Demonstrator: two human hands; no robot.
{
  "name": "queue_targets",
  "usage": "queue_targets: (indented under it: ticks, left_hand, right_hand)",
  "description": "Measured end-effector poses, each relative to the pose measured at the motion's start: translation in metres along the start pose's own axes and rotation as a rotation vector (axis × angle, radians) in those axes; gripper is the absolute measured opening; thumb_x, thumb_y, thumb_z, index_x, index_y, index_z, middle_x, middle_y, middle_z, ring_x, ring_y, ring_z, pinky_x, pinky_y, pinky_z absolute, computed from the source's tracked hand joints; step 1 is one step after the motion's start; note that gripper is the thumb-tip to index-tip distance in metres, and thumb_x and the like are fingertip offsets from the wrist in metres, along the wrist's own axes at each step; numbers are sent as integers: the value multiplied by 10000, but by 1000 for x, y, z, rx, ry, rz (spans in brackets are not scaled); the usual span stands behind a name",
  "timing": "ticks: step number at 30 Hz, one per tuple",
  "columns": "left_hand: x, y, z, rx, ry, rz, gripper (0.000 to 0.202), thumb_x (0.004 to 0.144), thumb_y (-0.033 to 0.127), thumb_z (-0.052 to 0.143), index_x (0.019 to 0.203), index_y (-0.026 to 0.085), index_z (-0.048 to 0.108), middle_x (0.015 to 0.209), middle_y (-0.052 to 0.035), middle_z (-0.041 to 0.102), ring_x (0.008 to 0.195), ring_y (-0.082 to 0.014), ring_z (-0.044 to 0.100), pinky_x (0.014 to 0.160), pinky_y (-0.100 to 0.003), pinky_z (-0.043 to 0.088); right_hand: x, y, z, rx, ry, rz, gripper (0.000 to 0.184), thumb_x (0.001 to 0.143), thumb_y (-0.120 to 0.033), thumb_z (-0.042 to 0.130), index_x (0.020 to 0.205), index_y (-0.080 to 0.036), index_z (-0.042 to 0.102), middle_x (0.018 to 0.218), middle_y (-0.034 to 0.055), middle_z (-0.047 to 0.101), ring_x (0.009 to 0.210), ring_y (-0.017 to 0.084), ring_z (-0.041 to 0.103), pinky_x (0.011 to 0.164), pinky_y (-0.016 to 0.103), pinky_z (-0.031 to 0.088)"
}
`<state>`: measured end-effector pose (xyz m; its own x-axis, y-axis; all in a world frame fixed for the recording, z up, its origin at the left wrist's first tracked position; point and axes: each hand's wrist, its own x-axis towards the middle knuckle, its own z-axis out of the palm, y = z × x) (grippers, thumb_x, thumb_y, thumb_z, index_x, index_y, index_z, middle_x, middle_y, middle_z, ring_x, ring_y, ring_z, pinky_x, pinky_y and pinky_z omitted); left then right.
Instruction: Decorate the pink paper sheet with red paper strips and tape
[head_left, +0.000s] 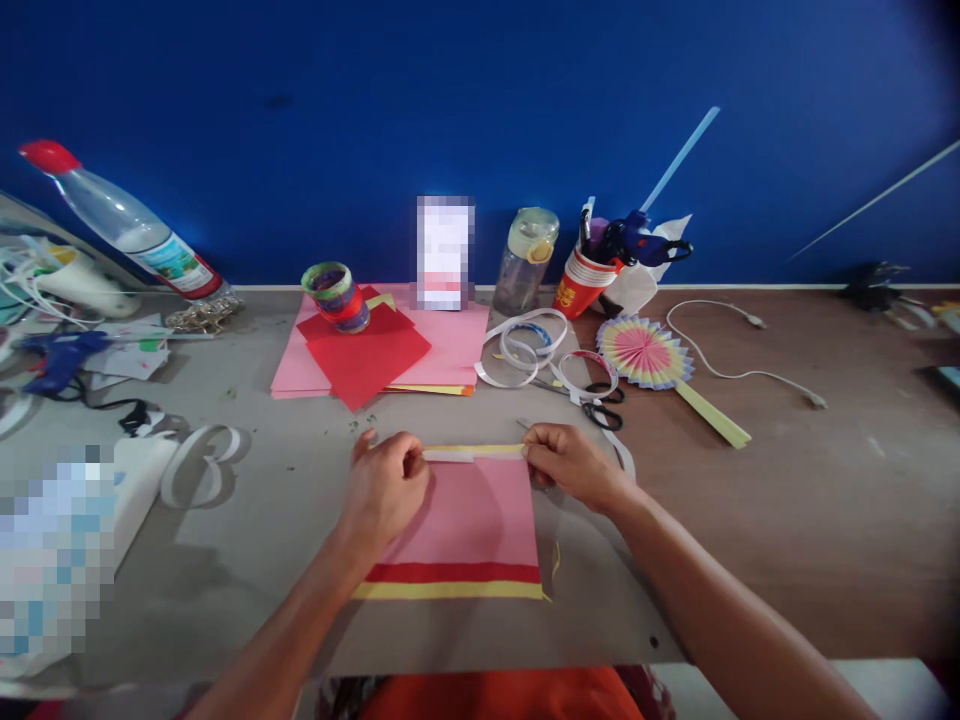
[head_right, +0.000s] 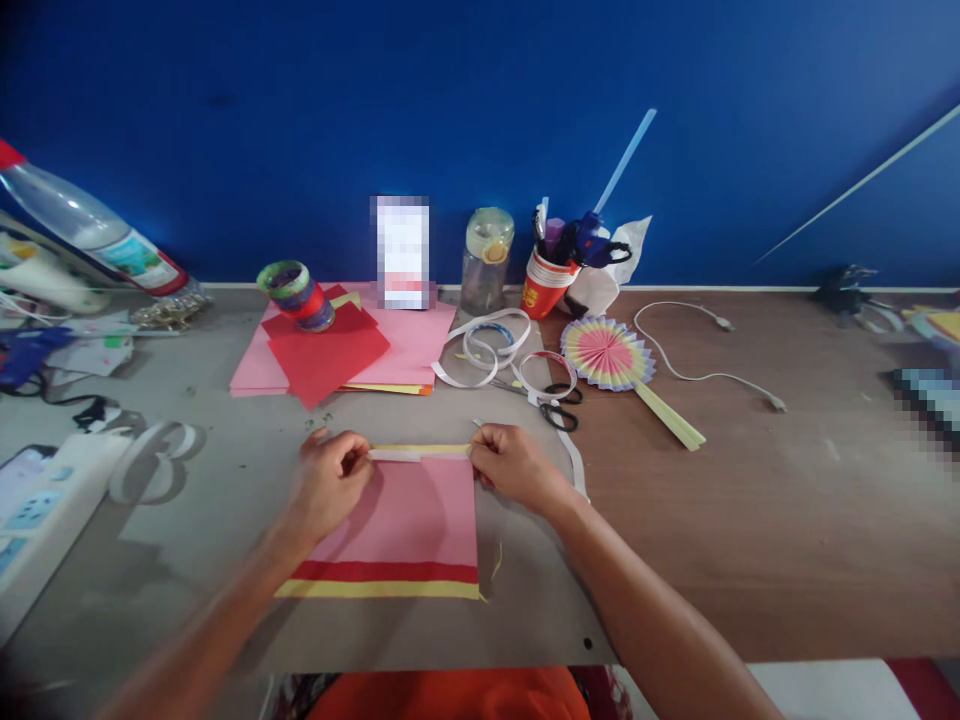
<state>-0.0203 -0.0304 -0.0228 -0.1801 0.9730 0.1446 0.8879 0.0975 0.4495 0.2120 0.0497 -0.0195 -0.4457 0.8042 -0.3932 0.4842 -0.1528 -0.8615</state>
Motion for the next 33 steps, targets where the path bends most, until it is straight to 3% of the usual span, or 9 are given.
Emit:
queue_targets:
  ticks: [3, 7, 15, 26, 33]
  left_hand:
    - [-7, -16, 0, 77, 17, -2, 136, 702, 120, 473, 620, 224, 503, 512, 74, 519, 480, -124, 489, 1037, -411, 283]
    - [-16, -28, -3, 141, 36, -22, 122, 733, 147, 486, 652, 233, 516, 530, 59, 563, 499, -144, 531, 1068, -419, 249]
    - [-21, -35, -12, 158, 21, -31, 111, 744, 148, 479, 669, 223, 513, 560, 70, 588, 477, -114, 488, 1089, -440, 226]
    - [-24, -37, -11, 123, -3, -48, 117, 746, 157, 470, 662, 229, 509, 525, 58, 555, 446, -127, 498, 1088, -464, 221]
    - [-22, -38, -12, 155, -75, -93, 120, 753, 179, 452, 685, 221, 541, 552, 50, 592, 497, -129, 539, 1105, -446, 202]
  right_hand:
    - [-3, -5, -1, -238, 80, -36, 114, 692, -228, 472, 588, -196, 506, 492, -48, 500, 484, 101, 428, 467, 210, 283]
    - [-7, -7, -1, -467, 206, -52, 104, 679, -214, 473, 576, -205, 476, 514, -40, 492, 503, 111, 427, 485, 223, 278]
    - [-6, -4, 2, -578, 221, -32, 96, 690, -196, 475, 596, -208, 477, 543, -28, 521, 508, 116, 436, 511, 237, 276]
    - [-6, -5, -1, -512, 211, -46, 134, 765, -248, 477, 665, -206, 556, 605, -6, 598, 560, 136, 520, 546, 241, 319]
    - [2, 3, -6, -142, 160, 28, 126, 695, -288, 563, 781, -200, 588, 596, -30, 585, 565, 136, 550, 550, 240, 397]
